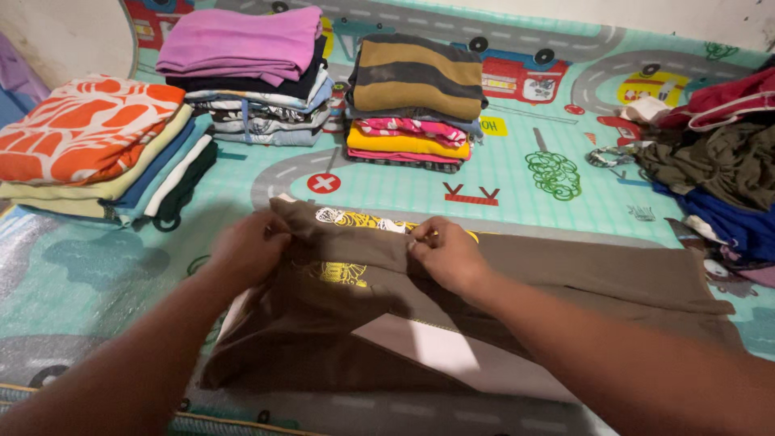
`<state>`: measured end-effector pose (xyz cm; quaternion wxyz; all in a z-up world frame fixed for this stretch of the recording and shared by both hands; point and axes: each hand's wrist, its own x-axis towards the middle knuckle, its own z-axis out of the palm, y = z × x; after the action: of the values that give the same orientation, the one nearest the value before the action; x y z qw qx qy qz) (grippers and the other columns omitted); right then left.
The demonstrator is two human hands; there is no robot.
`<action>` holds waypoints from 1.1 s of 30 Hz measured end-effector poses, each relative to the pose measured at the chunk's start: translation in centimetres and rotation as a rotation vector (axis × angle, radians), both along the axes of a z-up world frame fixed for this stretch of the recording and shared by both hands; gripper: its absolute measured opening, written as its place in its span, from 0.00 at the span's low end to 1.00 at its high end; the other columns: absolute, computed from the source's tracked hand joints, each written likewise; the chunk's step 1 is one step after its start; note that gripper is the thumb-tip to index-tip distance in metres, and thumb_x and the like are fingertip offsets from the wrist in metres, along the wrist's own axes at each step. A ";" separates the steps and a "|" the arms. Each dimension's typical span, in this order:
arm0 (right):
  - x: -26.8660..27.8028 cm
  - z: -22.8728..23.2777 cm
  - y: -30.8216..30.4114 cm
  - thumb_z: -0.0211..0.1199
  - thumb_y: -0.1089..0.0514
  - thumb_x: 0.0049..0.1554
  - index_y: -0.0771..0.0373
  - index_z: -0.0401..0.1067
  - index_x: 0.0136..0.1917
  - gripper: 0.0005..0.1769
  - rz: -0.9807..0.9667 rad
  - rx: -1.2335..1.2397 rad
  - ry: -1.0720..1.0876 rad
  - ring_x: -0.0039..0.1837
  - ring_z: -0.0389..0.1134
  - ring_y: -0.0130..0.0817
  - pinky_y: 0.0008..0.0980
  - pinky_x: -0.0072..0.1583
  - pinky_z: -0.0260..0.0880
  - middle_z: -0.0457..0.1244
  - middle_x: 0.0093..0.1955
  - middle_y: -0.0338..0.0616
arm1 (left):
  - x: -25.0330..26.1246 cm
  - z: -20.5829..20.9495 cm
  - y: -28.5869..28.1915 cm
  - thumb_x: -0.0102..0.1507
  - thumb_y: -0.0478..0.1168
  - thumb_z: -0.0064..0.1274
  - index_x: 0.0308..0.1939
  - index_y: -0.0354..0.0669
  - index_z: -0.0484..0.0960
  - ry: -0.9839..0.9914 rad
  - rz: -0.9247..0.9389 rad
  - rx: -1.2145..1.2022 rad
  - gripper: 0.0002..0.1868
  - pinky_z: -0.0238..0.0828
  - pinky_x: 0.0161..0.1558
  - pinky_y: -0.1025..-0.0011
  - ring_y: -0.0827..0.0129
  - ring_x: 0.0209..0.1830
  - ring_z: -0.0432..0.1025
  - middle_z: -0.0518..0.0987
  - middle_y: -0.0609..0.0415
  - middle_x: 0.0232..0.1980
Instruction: The person folds an orange and white patterned top, a brown t-shirt, and a red tank top, placing each folded item onto a stack of laundry.
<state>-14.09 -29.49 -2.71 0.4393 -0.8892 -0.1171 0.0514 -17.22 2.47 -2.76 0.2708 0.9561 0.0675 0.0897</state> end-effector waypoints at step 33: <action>-4.8 -0.8 -22.0 0.63 0.66 0.48 0.53 0.78 0.51 0.17 -0.245 -0.543 -0.492 0.62 0.68 0.52 0.46 0.62 0.70 0.67 0.53 0.47 | -3.5 1.4 -15.2 0.52 0.29 0.42 0.48 0.36 0.82 -0.453 -0.656 0.062 0.22 0.69 0.51 0.47 0.34 0.48 0.72 0.80 0.33 0.43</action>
<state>-18.92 -51.51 -3.55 0.1496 -0.9663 -0.0941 -0.1873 -20.69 -12.68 -1.40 0.2641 0.8905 -0.3058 0.2092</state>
